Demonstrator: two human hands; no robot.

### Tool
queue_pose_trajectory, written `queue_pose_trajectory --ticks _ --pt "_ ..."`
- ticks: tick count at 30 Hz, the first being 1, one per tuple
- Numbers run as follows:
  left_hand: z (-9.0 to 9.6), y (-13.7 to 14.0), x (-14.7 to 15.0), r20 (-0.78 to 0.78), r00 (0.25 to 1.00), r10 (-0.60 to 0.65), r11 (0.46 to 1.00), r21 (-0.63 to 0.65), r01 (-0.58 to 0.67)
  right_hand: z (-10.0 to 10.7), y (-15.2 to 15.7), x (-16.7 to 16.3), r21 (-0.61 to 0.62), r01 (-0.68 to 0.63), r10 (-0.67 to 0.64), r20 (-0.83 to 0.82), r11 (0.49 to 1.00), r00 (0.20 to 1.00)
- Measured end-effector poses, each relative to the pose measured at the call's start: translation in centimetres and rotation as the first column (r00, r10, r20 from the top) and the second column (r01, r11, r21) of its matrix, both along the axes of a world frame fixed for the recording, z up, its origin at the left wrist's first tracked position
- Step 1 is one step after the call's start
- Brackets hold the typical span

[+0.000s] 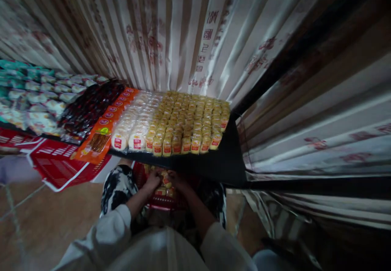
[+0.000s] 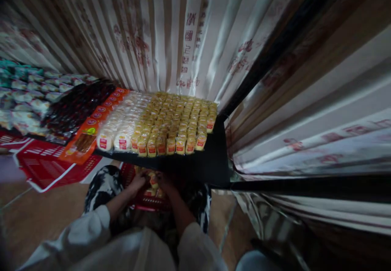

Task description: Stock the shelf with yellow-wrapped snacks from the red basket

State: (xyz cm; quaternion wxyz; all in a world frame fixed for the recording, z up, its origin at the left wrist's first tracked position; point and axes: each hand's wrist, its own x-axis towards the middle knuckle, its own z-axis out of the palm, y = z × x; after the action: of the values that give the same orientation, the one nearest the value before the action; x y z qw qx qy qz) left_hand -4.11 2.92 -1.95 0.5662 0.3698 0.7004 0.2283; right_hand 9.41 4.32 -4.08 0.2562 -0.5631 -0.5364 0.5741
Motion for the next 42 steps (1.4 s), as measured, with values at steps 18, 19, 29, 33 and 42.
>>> queue_pose_trajectory --ticks 18,19,29,33,42 --pt "10.0 -1.6 0.4 -0.008 0.948 -0.319 0.869 0.396 0.296 8.3 -5.5 2.8 0.222 0.124 -0.089 -0.162 0.967 0.983" --pt "10.5 -1.4 1.1 -0.037 0.941 -0.338 0.852 0.412 0.322 8.9 -5.6 3.4 0.225 0.149 -0.114 -0.162 0.963 0.980" --pt "16.6 2.7 9.8 -0.232 0.883 -0.407 0.650 0.606 0.459 14.0 -4.1 9.3 0.495 0.436 -0.480 -0.043 0.751 0.876" --pt "18.4 4.9 13.1 -0.290 0.875 -0.387 0.610 0.631 0.479 14.1 -2.8 10.8 0.726 0.409 -0.641 0.058 0.553 0.765" --pt "19.7 8.7 19.0 -0.466 0.798 -0.383 0.503 0.620 0.603 12.7 1.7 13.8 0.840 0.349 -0.794 0.149 0.416 0.589"
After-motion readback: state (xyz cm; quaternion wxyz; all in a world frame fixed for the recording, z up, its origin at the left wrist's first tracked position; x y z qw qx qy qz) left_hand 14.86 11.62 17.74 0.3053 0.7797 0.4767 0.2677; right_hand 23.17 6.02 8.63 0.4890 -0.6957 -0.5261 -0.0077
